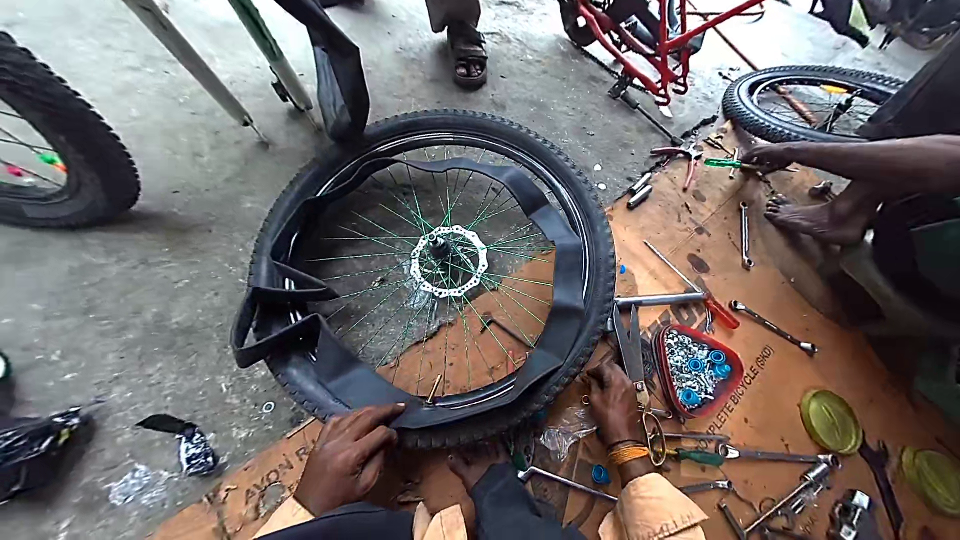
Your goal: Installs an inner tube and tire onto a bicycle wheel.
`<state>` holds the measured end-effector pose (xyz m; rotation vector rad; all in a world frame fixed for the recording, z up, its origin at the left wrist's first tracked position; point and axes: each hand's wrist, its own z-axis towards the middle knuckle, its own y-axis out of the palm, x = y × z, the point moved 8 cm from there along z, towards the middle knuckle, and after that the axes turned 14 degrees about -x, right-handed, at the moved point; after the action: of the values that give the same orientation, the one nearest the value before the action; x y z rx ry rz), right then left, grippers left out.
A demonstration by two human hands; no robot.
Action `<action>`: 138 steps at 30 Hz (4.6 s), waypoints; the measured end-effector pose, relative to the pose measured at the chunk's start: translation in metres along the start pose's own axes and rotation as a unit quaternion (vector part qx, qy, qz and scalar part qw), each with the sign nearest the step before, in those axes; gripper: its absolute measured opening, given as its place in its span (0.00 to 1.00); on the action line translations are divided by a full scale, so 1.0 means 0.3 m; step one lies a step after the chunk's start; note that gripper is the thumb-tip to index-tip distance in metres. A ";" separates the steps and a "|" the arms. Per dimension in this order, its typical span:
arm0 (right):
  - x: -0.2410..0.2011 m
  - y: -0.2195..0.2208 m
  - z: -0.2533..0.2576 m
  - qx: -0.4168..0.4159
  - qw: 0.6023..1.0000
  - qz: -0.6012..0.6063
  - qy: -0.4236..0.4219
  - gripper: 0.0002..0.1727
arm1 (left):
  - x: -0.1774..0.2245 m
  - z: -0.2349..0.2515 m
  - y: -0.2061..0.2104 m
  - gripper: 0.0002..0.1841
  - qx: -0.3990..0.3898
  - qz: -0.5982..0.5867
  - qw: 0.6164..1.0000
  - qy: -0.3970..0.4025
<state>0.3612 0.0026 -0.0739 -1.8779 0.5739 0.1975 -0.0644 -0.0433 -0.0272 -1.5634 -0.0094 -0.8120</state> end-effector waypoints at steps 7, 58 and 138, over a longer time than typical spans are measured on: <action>-0.031 -0.099 -0.032 0.053 0.997 0.054 -0.004 0.15 | 0.035 0.008 0.000 0.16 -0.014 -0.021 1.000 -0.004; -0.675 0.210 -0.180 -0.386 0.852 -0.266 -0.233 0.28 | 0.120 0.201 0.128 0.27 -0.443 0.049 0.889 -0.109; -0.746 0.243 -0.197 -0.431 0.800 -0.365 -0.202 0.27 | 0.191 0.296 0.255 0.21 -0.549 -0.104 0.828 -0.048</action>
<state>0.1242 -0.0059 -0.0229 -2.6713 -0.6873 0.3703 0.0563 -0.0060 -0.0599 -2.7351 0.2652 -0.9683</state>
